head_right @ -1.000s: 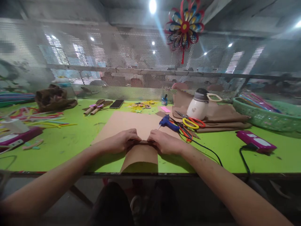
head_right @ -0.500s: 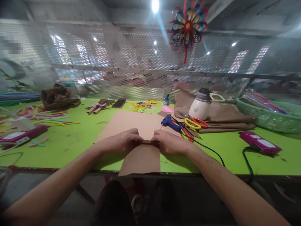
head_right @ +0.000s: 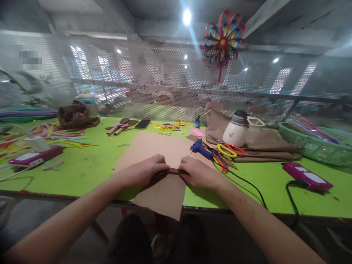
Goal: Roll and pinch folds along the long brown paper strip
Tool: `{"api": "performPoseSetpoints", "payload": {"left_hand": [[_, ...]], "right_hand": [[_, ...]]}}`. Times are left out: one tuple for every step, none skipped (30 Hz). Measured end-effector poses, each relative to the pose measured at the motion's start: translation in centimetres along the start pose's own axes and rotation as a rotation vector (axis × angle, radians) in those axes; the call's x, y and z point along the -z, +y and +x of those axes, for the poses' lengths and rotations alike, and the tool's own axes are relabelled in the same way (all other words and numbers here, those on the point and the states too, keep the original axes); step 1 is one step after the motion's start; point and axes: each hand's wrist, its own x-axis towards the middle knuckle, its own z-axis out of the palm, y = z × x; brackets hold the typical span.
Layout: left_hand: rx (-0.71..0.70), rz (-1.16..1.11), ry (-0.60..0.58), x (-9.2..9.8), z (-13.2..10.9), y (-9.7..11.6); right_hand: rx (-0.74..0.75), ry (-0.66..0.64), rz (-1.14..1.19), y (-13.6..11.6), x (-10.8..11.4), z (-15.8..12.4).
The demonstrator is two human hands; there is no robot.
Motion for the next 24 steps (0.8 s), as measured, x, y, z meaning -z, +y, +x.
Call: {"api": "performPoseSetpoints", "payload": {"left_hand": [[0.006, -0.001, 0.01, -0.1, -0.1, 0.0], [0.016, -0.015, 0.024, -0.1, -0.1, -0.1], [0.03, -0.043, 0.041, 0.0, -0.1, -0.2], [0.051, -0.082, 0.061, 0.2, 0.0, -0.4], [0.082, -0.131, 0.082, 0.5, 0.2, -0.6], [0.126, -0.186, 0.106, 0.9, 0.4, -0.9], [0.172, -0.241, 0.124, 1.4, 0.8, -1.2], [0.224, -0.3, 0.125, 2.0, 1.3, -1.4], [0.274, -0.349, 0.124, 2.6, 1.9, -1.5], [0.288, -0.387, 0.086, 3.2, 2.6, -1.6], [0.308, -0.417, 0.028, 3.6, 3.2, -1.7], [0.322, -0.42, -0.034, 4.0, 3.8, -1.7], [0.296, -0.382, -0.11, 4.1, 4.3, -1.7], [0.269, -0.342, -0.165, 4.1, 4.7, -1.7], [0.248, -0.325, -0.21, 4.0, 4.9, -1.8], [0.226, -0.322, -0.24, 3.8, 5.0, -1.8], [0.214, -0.34, -0.25, 3.5, 5.0, -2.0], [0.21, -0.375, -0.249, 3.1, 4.9, -2.1], [0.206, -0.416, -0.243, 2.8, 4.8, -2.3], [0.204, -0.456, -0.234, 2.5, 4.6, -2.5], [0.201, -0.492, -0.228, 2.2, 4.5, -2.7], [0.196, -0.526, -0.228, 2.0, 4.3, -2.8], [0.192, -0.554, -0.229, 1.8, 4.2, -2.8], [0.193, -0.577, -0.228, 1.6, 4.1, -2.8]], "right_hand": [[-0.004, 0.01, -0.019, 0.0, -0.2, 0.1], [-0.005, 0.022, -0.04, 0.0, -0.4, 0.1], [0.0, 0.038, -0.062, 0.0, -0.6, 0.2], [0.009, 0.059, -0.084, 0.0, -0.8, 0.2], [0.024, 0.083, -0.105, -0.1, -1.0, 0.3], [0.044, 0.106, -0.127, -0.1, -1.2, 0.3], [0.067, 0.133, -0.151, -0.3, -1.3, 0.4], [0.089, 0.158, -0.178, -0.4, -1.4, 0.4], [0.11, 0.183, -0.208, -0.5, -1.4, 0.4], [0.123, 0.207, -0.24, -0.7, -1.4, 0.5], [0.133, 0.23, -0.268, -0.8, -1.4, 0.5], [0.142, 0.249, -0.292, -0.9, -1.4, 0.5], [0.148, 0.264, -0.309, -1.0, -1.3, 0.5], [0.154, 0.276, -0.321, -1.0, -1.2, 0.5], [0.158, 0.287, -0.331, -1.1, -1.2, 0.4], [0.159, 0.293, -0.34, -1.0, -1.1, 0.4], [0.158, 0.297, -0.349, -1.0, -1.0, 0.4], [0.151, 0.298, -0.359, -1.0, -1.0, 0.3], [0.144, 0.299, -0.37, -0.9, -0.9, 0.3], [0.139, 0.298, -0.382, -0.9, -0.9, 0.3], [0.135, 0.296, -0.393, -0.9, -0.9, 0.3], [0.134, 0.293, -0.402, -0.9, -0.9, 0.3], [0.134, 0.29, -0.409, -1.0, -0.9, 0.3], [0.13, 0.285, -0.414, -1.0, -0.9, 0.3]]}}
